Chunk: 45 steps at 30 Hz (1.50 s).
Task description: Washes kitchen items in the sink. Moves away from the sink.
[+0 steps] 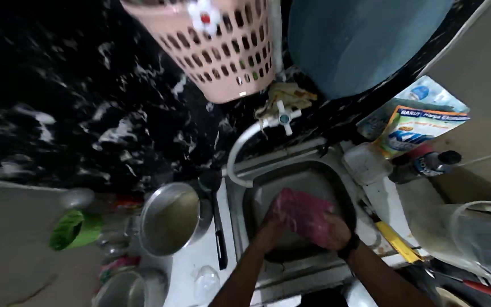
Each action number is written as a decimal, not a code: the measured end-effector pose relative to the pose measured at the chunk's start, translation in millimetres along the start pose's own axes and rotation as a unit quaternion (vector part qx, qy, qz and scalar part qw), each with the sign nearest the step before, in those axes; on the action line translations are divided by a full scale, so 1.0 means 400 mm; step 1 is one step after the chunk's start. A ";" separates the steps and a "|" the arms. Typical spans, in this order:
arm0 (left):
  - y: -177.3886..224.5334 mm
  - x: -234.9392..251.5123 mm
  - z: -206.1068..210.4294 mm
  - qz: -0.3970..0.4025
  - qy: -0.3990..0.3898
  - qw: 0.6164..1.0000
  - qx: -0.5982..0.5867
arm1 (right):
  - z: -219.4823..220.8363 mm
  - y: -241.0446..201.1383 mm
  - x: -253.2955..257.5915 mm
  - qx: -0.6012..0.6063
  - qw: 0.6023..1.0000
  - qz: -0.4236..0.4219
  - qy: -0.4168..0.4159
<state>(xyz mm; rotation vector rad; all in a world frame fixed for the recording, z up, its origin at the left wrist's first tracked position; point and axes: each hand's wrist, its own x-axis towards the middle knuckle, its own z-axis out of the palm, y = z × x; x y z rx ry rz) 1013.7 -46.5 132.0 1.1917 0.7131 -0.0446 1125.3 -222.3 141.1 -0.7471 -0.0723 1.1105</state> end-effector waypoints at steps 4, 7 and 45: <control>0.029 -0.030 -0.053 -0.006 -0.074 0.983 0.170 | 0.002 -0.021 -0.026 -0.059 0.994 -0.012 0.091; 0.052 0.009 -0.094 -0.007 -0.120 0.982 0.146 | 0.007 -0.041 -0.029 -0.363 0.917 0.020 0.165; -0.067 -0.018 0.023 -0.078 -0.047 0.992 -0.088 | -0.077 0.100 -0.047 -0.658 0.742 0.123 0.030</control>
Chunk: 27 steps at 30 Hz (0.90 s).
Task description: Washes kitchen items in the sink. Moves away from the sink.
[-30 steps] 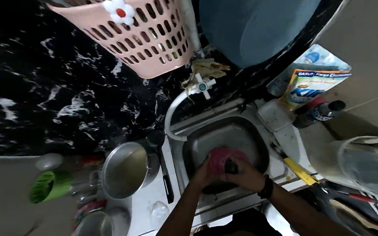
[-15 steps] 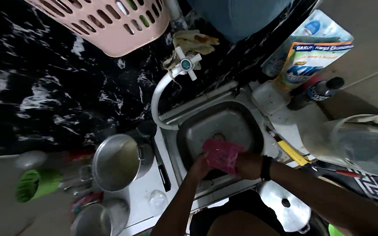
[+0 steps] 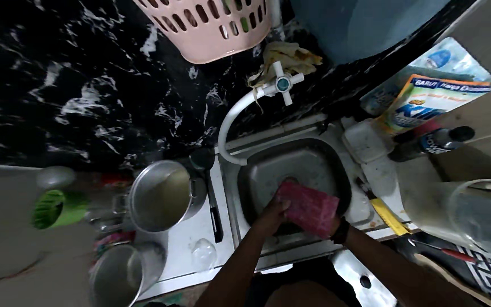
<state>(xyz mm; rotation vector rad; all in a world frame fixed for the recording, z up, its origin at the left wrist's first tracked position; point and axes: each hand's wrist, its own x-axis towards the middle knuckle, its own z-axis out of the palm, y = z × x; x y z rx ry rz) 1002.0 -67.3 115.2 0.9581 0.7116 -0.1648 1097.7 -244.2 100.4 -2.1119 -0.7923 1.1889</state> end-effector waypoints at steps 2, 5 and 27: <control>0.016 0.001 0.021 0.002 0.008 1.000 -0.008 | -0.043 -0.023 -0.031 0.207 0.975 -0.045 0.065; 0.103 -0.008 0.051 0.018 -0.001 0.992 0.126 | -0.057 -0.044 -0.051 0.538 0.832 -0.089 0.096; 0.214 0.028 0.118 0.081 -0.025 0.980 0.179 | -0.197 -0.050 -0.035 -0.199 0.952 -0.162 0.168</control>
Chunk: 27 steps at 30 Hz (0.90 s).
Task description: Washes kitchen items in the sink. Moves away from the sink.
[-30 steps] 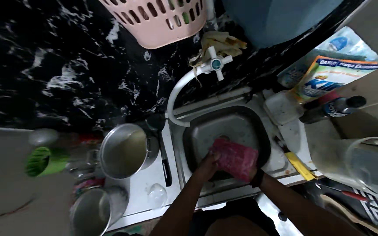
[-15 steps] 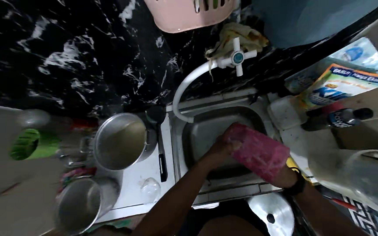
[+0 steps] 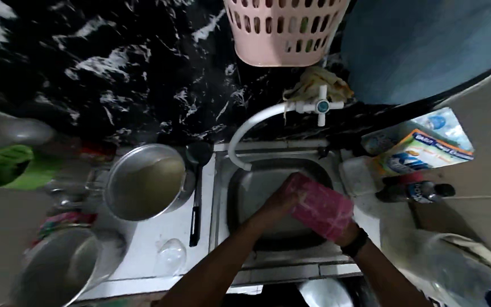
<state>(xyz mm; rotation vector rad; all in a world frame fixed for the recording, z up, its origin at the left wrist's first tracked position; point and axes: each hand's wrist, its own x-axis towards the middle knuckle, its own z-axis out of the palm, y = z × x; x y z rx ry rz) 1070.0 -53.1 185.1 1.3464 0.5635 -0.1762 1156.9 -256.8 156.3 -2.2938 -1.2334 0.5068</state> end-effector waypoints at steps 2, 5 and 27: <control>0.016 0.002 0.007 0.007 0.004 1.000 0.021 | -0.013 0.008 0.015 -0.021 0.995 0.055 -0.078; 0.023 -0.008 -0.014 0.041 -0.018 0.999 0.005 | -0.009 0.013 0.016 0.048 0.989 0.065 -0.126; 0.018 -0.093 -0.024 0.055 0.131 0.990 0.014 | -0.031 -0.068 0.071 0.274 0.953 0.084 -0.100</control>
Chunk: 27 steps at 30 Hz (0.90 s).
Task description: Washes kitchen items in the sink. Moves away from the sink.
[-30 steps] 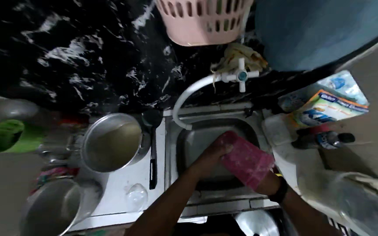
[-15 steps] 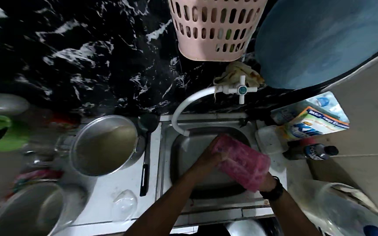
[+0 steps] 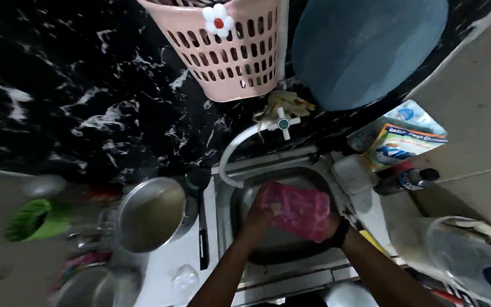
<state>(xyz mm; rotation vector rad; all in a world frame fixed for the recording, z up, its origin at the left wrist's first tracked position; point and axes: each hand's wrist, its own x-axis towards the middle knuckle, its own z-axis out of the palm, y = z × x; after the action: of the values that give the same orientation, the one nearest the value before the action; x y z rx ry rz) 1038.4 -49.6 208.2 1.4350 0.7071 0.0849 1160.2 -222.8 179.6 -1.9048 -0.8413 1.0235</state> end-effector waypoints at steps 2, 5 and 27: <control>-0.015 -0.005 -0.026 0.030 0.001 0.999 0.027 | 0.019 -0.008 0.010 -0.049 0.996 0.019 -0.066; -0.060 -0.002 -0.049 0.023 0.017 1.000 -0.010 | 0.041 -0.017 0.014 0.087 0.994 -0.054 -0.032; -0.079 -0.041 -0.204 0.155 -0.039 0.986 -0.051 | 0.188 -0.035 0.069 0.235 0.961 -0.144 0.039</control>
<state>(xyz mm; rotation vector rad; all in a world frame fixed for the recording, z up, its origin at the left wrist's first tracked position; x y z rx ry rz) 974.0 8.5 187.9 1.4316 0.4060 0.3008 1104.3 -168.5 155.6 -1.3671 -0.7258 0.8694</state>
